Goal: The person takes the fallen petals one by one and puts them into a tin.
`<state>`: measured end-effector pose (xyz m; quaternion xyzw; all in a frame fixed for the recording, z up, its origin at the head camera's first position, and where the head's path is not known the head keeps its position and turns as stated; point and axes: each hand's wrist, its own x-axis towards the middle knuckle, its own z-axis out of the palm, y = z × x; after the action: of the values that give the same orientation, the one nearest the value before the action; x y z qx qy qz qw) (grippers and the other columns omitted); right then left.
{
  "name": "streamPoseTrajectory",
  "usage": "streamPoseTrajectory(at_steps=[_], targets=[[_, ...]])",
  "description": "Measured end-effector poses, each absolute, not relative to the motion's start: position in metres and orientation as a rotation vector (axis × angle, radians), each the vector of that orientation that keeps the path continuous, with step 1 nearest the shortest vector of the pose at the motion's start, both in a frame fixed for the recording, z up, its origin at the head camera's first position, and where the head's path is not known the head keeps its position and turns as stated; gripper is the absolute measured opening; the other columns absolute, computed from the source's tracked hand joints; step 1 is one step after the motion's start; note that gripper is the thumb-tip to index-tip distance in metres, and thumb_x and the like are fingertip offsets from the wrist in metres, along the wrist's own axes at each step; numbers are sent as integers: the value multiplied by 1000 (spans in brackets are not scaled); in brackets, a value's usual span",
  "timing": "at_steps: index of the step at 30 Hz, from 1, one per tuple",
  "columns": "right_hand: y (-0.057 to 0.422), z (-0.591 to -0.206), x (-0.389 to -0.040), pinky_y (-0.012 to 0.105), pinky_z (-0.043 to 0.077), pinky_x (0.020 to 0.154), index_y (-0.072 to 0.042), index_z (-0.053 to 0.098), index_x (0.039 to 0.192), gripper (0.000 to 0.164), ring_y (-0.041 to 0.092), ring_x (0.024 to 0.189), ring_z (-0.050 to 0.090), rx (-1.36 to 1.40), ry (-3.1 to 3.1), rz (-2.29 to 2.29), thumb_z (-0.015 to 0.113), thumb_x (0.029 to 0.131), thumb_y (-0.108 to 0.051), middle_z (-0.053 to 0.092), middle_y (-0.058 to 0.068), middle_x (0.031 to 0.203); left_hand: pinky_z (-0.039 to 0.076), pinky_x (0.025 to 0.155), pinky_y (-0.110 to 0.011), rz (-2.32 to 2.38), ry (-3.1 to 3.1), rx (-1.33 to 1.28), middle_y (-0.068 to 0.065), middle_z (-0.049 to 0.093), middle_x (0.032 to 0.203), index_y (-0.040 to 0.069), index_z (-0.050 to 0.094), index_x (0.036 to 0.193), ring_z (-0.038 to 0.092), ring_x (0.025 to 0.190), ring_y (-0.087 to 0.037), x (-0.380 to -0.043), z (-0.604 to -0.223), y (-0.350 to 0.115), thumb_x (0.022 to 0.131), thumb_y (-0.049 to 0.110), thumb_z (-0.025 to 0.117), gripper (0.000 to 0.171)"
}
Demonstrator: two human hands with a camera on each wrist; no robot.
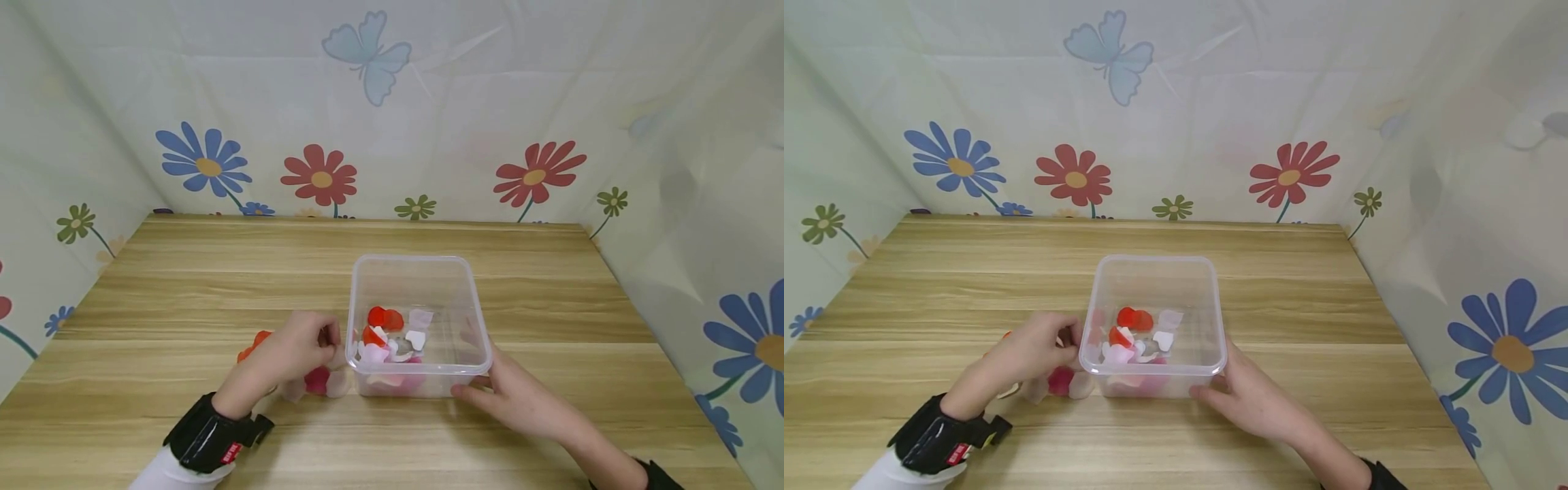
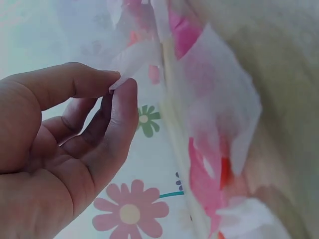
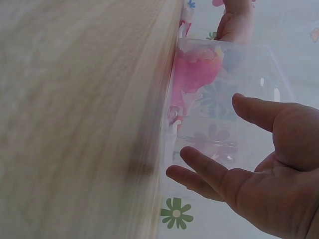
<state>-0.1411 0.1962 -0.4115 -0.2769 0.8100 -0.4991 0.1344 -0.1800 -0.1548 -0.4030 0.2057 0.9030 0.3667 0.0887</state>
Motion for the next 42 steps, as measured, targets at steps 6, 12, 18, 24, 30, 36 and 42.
streamPoseTrajectory(at_steps=[6, 12, 18, 24, 30, 36, 42], targets=[[196, -411, -141, 37, 52, 98, -9, 13, 162, 88, 37, 130, 54, -794, 2341, -1447, 72, 96, -7, 38, 28, 153, 51, 65, -29, 1109, 2746, 661, 3, 59, 76, 10, 65, 82, 55, 73, -14, -181, -398, -159, 82, -11, 67, 22], [196, -411, -141, 36, 51, 99, -7, 13, 162, 89, 38, 131, 53, -786, 2338, -1453, 72, 96, -6, 35, 29, 155, 53, 66, -29, 1094, 2796, 661, 3, 61, 78, 8, 67, 85, 58, 74, -14, -181, -392, -160, 83, -11, 68, 19], [195, -411, -142, 37, 52, 98, -7, 12, 163, 90, 38, 130, 53, -791, 2340, -1450, 72, 96, -6, 35, 29, 154, 55, 68, -31, 1151, 2895, 677, 3, 65, 80, 8, 68, 86, 61, 76, -14, -180, -378, -162, 87, -8, 73, 17], [195, -411, -142, 36, 52, 98, -8, 9, 164, 94, 38, 129, 54, -793, 2344, -1450, 73, 95, -5, 35, 28, 155, 60, 71, -35, 1243, 3011, 673, 0, 68, 84, 5, 70, 91, 65, 77, -16, -177, -362, -160, 86, -6, 78, 15], [196, -409, -142, 37, 53, 96, -8, 15, 162, 89, 36, 125, 58, -832, 2365, -1434, 74, 95, -9, 49, 25, 145, 61, 72, -34, 1282, 3090, 670, -3, 69, 91, 5, 72, 96, 66, 81, -17, -173, -353, -156, 86, -2, 81, 15], [197, -408, -142, 39, 55, 95, -8, 16, 162, 90, 31, 121, 61, -833, 2377, -1431, 75, 95, -12, 52, 25, 142, 60, 73, -33, 1339, 3126, 731, -2, 70, 93, 5, 73, 98, 67, 83, -15, -171, -346, -150, 85, -1, 82, 17], [196, -405, -144, 38, 54, 96, -9, 22, 160, 86, 32, 120, 62, -839, 2376, -1435, 77, 94, -15, 57, 21, 137, 61, 73, -31, 1395, 3107, 846, -1, 70, 92, 6, 74, 98, 67, 83, -13, -170, -338, -142, 85, -3, 82, 18]])
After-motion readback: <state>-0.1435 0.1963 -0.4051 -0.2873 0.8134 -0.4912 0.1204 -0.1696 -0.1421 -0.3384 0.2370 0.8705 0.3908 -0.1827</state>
